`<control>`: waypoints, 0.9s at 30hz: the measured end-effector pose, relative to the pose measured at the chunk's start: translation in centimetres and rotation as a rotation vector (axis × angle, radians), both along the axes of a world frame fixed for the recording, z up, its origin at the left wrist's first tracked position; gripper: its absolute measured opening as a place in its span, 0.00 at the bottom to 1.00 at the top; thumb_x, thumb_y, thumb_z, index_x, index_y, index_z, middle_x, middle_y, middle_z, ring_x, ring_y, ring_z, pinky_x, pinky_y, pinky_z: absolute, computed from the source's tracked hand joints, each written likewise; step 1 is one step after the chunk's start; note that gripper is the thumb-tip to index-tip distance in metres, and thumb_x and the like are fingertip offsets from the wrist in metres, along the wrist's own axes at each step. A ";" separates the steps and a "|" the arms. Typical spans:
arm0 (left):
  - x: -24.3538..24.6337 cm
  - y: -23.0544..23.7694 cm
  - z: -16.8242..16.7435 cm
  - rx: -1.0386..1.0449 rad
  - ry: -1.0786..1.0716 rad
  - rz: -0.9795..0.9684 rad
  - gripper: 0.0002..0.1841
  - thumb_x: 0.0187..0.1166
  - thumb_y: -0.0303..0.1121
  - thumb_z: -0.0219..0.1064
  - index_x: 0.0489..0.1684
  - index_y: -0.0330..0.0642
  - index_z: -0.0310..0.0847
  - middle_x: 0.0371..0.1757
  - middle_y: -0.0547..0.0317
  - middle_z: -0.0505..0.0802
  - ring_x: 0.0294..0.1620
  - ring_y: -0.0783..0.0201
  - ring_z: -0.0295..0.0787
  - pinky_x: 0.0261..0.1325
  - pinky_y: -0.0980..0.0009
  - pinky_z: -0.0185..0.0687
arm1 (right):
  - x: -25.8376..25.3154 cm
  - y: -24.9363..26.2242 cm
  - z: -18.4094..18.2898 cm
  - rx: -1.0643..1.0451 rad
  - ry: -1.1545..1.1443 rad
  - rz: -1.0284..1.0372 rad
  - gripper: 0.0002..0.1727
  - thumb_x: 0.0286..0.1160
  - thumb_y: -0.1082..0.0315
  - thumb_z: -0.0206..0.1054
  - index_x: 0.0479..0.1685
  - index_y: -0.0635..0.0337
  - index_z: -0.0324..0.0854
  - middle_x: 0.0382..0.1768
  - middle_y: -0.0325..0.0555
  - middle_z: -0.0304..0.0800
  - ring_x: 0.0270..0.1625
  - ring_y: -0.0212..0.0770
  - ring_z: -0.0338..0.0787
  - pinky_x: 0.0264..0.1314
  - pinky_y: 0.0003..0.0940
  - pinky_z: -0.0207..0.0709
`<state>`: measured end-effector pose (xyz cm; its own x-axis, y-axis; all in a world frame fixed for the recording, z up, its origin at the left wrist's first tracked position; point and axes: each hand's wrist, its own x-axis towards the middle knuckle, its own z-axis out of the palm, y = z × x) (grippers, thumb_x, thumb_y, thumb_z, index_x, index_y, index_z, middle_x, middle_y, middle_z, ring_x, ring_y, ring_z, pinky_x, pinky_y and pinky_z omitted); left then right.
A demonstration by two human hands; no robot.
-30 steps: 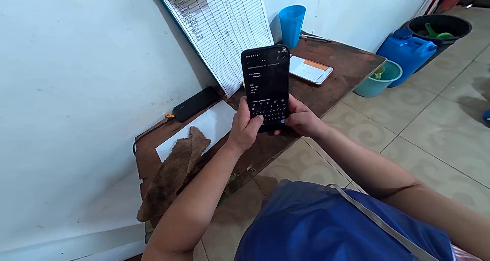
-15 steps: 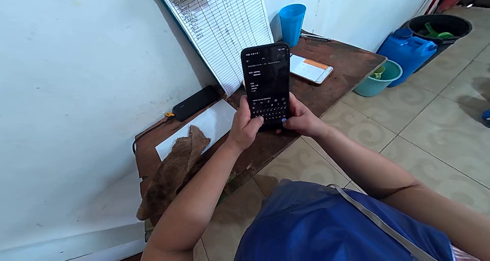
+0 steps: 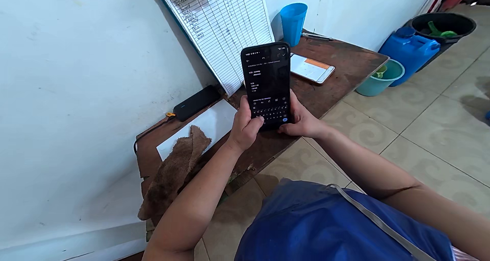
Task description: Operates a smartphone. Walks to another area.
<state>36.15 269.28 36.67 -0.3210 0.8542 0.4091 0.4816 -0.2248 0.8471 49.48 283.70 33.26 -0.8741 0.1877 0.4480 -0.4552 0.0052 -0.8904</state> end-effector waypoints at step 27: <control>0.1 0.0 0.1 -0.020 0.032 -0.031 0.33 0.63 0.22 0.50 0.77 0.27 0.57 0.58 0.51 0.87 0.55 0.75 0.88 0.58 0.73 0.85 | -0.3 -0.1 0.3 -0.326 -0.103 -0.052 0.16 0.78 0.58 0.49 0.60 0.46 0.72 0.40 0.34 0.93 0.30 0.30 0.91 0.26 0.25 0.85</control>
